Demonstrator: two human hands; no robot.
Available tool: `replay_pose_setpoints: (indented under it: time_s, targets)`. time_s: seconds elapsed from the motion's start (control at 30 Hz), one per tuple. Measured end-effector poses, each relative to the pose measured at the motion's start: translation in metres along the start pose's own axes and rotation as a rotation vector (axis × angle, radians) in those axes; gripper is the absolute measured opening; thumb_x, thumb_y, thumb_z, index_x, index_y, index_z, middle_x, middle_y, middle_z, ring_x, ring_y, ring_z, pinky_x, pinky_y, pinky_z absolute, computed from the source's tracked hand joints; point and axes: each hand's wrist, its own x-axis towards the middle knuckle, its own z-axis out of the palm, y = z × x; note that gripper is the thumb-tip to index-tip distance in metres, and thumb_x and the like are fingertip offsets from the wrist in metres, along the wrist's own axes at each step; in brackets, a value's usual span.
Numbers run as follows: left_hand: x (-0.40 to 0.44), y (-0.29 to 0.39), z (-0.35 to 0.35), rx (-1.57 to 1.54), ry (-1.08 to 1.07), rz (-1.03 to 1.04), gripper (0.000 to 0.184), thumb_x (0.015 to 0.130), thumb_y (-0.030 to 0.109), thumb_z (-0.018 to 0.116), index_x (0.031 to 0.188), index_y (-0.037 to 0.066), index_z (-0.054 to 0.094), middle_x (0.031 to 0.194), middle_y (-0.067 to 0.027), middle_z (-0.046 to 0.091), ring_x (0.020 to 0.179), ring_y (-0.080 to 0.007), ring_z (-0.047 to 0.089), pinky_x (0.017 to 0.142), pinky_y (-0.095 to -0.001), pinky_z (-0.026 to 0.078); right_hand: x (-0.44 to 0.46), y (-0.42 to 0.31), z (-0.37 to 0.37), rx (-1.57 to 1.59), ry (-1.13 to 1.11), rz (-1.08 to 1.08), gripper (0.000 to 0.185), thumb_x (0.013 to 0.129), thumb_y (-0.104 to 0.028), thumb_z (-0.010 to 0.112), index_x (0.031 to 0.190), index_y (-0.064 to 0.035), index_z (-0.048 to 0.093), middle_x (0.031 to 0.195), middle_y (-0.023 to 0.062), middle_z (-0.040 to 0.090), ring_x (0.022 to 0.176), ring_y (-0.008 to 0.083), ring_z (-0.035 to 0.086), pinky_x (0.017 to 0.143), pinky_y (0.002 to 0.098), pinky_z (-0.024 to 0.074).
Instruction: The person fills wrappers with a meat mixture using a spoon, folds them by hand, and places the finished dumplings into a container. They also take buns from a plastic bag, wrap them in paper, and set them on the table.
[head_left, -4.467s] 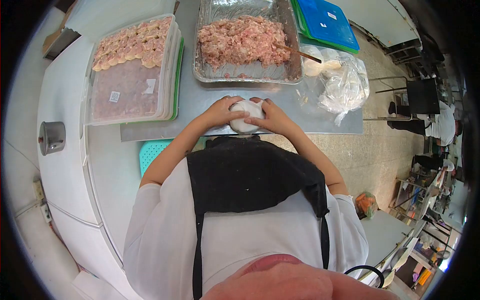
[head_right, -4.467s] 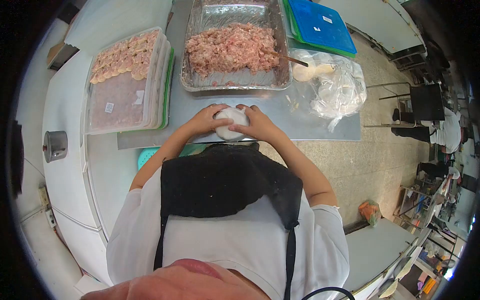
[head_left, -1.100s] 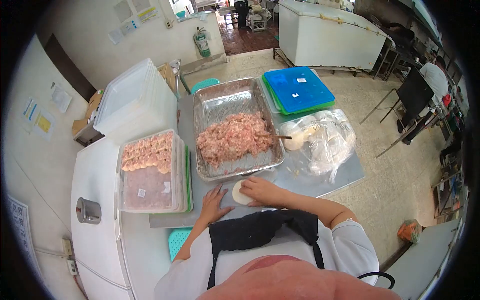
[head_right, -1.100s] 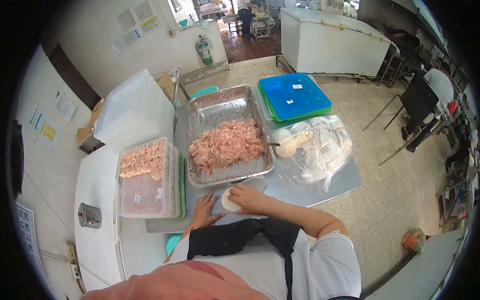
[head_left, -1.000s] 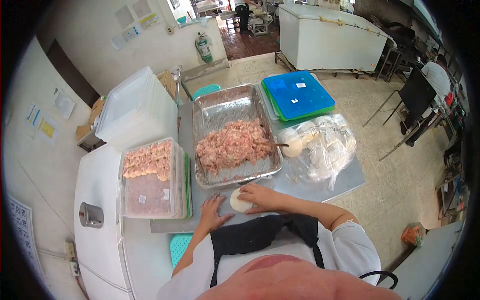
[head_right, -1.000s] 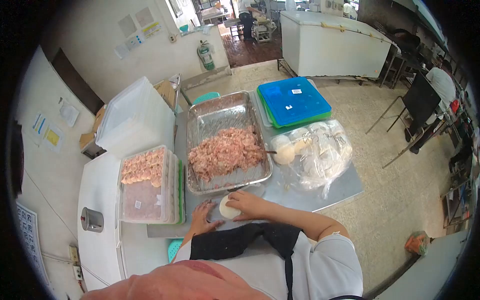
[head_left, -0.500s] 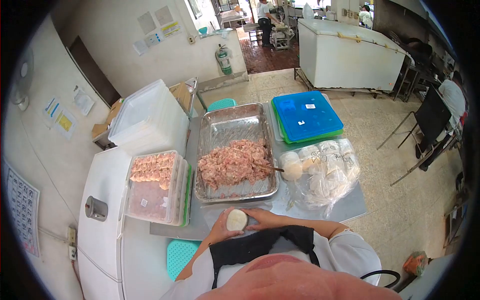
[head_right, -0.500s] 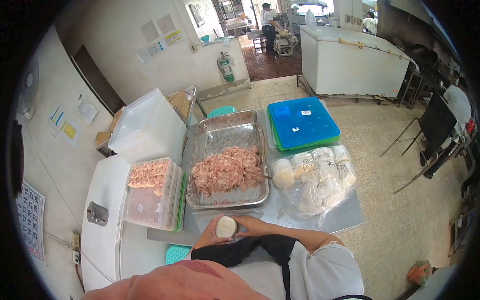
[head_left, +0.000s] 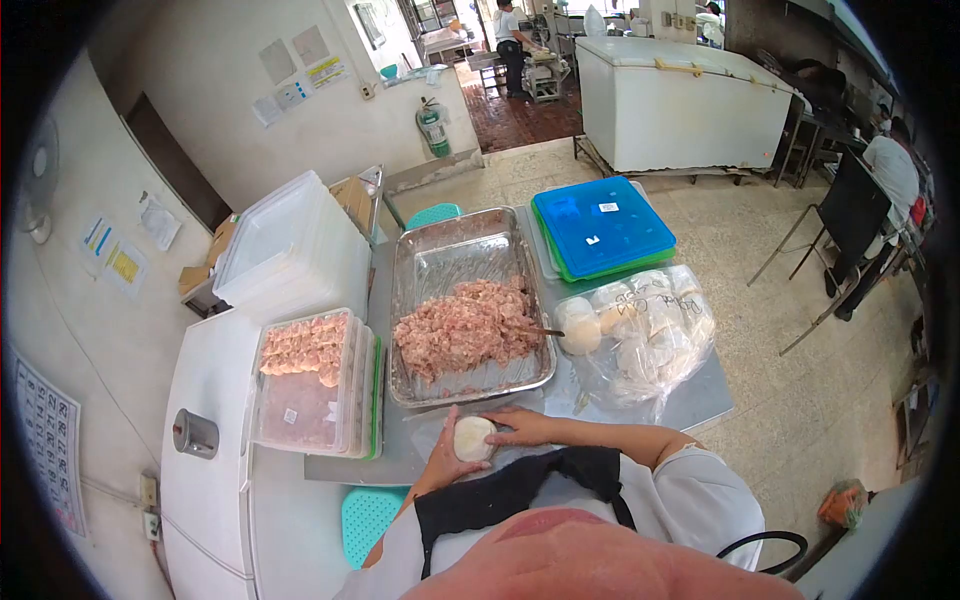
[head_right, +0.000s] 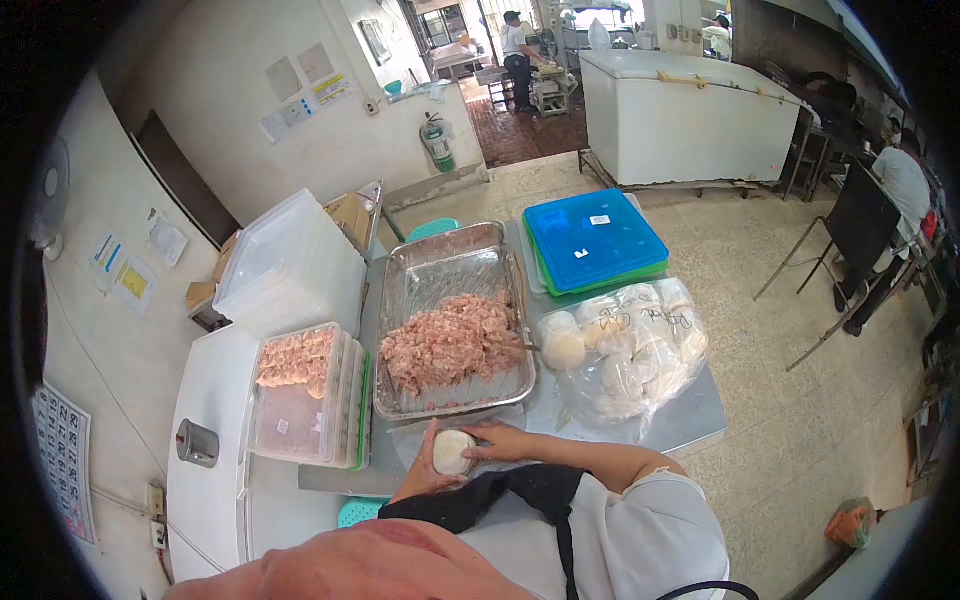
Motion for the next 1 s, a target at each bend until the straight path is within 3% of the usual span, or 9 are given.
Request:
replay_pose_setpoints:
  time_s: [0.07, 0.13, 0.2, 0.33, 0.5, 0.57, 0.6, 0.87, 1.0]
  targets:
    - [-0.003, 0.001, -0.003, -0.166, -0.015, 0.049, 0.124, 0.054, 0.034, 0.091, 0.147, -0.002, 0.018, 0.138, -0.0247, 0.042, 0.128, -0.0354, 0.044, 0.106, -0.0379, 0.037, 0.000, 0.001, 0.004, -0.028, 0.020, 0.012, 0.073, 0.090, -0.053, 0.055, 0.142, -0.0047, 0.037, 0.137, 0.0238, 0.046, 0.126, 0.0383, 0.044, 0.107, 0.0419, 0.0327]
    - [-0.007, -0.008, -0.001, -0.172, -0.034, 0.028, 0.123, 0.054, 0.033, 0.091, 0.146, -0.002, 0.019, 0.136, -0.0242, 0.044, 0.127, -0.0353, 0.046, 0.105, -0.0376, 0.038, -0.001, 0.003, 0.008, 0.011, 0.050, 0.031, 0.086, 0.082, -0.063, 0.058, 0.140, -0.0021, 0.040, 0.137, 0.0252, 0.045, 0.128, 0.0399, 0.041, 0.108, 0.0447, 0.0307]
    - [-0.008, -0.017, 0.000, -0.181, -0.050, 0.009, 0.122, 0.054, 0.031, 0.092, 0.146, -0.002, 0.019, 0.135, -0.0236, 0.046, 0.126, -0.0351, 0.047, 0.104, -0.0373, 0.038, -0.001, 0.002, 0.013, -0.040, 0.067, 0.028, 0.089, 0.079, -0.063, 0.062, 0.140, -0.0029, 0.040, 0.136, 0.0253, 0.046, 0.127, 0.0402, 0.041, 0.108, 0.0448, 0.0311]
    - [-0.003, -0.036, 0.000, -0.074, -0.048, 0.167, 0.113, 0.057, 0.028, 0.089, 0.144, -0.002, 0.024, 0.128, -0.0226, 0.053, 0.123, -0.0367, 0.049, 0.103, -0.0386, 0.039, -0.001, -0.020, 0.018, -0.153, 0.137, 0.080, 0.096, 0.071, -0.062, 0.071, 0.140, -0.0036, 0.040, 0.133, 0.0252, 0.047, 0.125, 0.0405, 0.043, 0.107, 0.0450, 0.0321]
    - [-0.007, -0.060, -0.005, -0.141, -0.077, 0.267, 0.108, 0.057, 0.026, 0.088, 0.142, -0.001, 0.028, 0.130, -0.0225, 0.051, 0.123, -0.0383, 0.048, 0.104, -0.0416, 0.037, 0.002, -0.045, 0.035, -0.168, 0.202, 0.171, 0.094, 0.072, -0.060, 0.071, 0.139, -0.0028, 0.040, 0.133, 0.0238, 0.048, 0.123, 0.0400, 0.044, 0.105, 0.0458, 0.0330]
    - [-0.015, -0.050, -0.020, 0.180, -0.064, 0.233, 0.106, 0.057, 0.025, 0.087, 0.143, 0.001, 0.029, 0.136, -0.0213, 0.046, 0.127, -0.0375, 0.043, 0.107, -0.0436, 0.033, 0.000, -0.051, 0.046, -0.187, 0.239, 0.231, 0.094, 0.072, -0.058, 0.072, 0.140, -0.0027, 0.039, 0.134, 0.0226, 0.048, 0.122, 0.0397, 0.044, 0.105, 0.0457, 0.0328]
    - [-0.019, -0.049, -0.023, 0.176, -0.072, 0.240, 0.106, 0.057, 0.025, 0.087, 0.143, 0.001, 0.029, 0.136, -0.0213, 0.046, 0.127, -0.0375, 0.043, 0.107, -0.0436, 0.033, 0.001, -0.052, 0.051, -0.185, 0.281, 0.214, 0.094, 0.071, -0.058, 0.073, 0.140, -0.0036, 0.039, 0.133, 0.0228, 0.049, 0.121, 0.0400, 0.044, 0.104, 0.0459, 0.0327]
    - [-0.010, -0.062, -0.048, 0.145, -0.244, 0.351, 0.105, 0.064, 0.044, 0.081, 0.145, 0.003, 0.027, 0.138, -0.0206, 0.044, 0.130, -0.0365, 0.039, 0.107, -0.0462, 0.030, 0.001, -0.062, 0.060, -0.222, 0.349, 0.223, 0.102, 0.061, -0.055, 0.081, 0.139, -0.0058, 0.040, 0.132, 0.0206, 0.050, 0.121, 0.0389, 0.045, 0.104, 0.0449, 0.0316]
    - [-0.008, -0.070, -0.046, 0.122, -0.267, 0.331, 0.100, 0.068, 0.042, 0.078, 0.145, 0.004, 0.027, 0.137, -0.0207, 0.045, 0.129, -0.0363, 0.041, 0.107, -0.0459, 0.030, 0.004, -0.073, 0.060, -0.219, 0.346, 0.213, 0.103, 0.058, -0.053, 0.083, 0.139, -0.0065, 0.040, 0.133, 0.0182, 0.051, 0.122, 0.0367, 0.045, 0.105, 0.0440, 0.0312]
